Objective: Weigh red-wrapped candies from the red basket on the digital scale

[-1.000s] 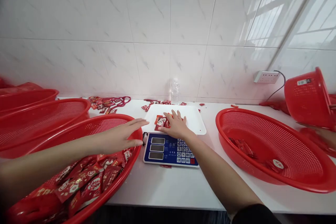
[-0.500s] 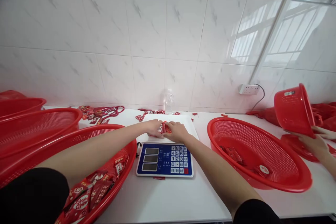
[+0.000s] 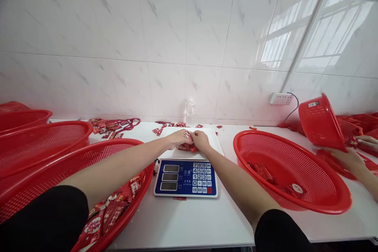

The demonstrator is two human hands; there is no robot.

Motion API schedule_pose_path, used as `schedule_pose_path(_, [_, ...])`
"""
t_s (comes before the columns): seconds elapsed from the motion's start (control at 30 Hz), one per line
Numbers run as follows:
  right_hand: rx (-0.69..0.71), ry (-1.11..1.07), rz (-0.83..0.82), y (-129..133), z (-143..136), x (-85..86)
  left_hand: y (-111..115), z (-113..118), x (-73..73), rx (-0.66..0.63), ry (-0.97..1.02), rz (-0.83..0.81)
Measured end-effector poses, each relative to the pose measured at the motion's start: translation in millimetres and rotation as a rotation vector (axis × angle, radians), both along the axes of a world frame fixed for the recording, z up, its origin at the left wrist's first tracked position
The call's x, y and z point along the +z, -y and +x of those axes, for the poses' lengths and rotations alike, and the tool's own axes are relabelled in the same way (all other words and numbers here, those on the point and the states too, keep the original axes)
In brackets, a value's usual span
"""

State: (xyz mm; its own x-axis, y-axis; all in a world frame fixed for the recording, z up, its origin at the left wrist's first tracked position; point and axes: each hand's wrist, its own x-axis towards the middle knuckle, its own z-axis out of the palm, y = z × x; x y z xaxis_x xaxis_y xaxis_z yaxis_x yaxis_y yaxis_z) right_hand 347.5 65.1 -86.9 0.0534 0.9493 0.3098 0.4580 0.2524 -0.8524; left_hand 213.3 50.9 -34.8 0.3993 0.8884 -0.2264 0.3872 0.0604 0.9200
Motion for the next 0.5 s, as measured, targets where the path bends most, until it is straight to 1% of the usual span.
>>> schedule_pose_path(0.13, [-0.046,-0.245,-0.027,-4,-3,1.1,5,3,3.8,0.080,0.110,-0.027])
schedule_pose_path(0.2, [-0.053,-0.364,-0.044,-4,-5,3.2,6,2,5.8,0.064,0.145,-0.041])
schedule_pose_path(0.37, [0.003,-0.567,-0.083,1,-15,13.5,4,-2,7.1,-0.053,0.179,-0.079])
schedule_pose_path(0.5, [0.046,-0.648,-0.075,7,-19,21.4,6,-6,9.9,-0.017,0.242,-0.086])
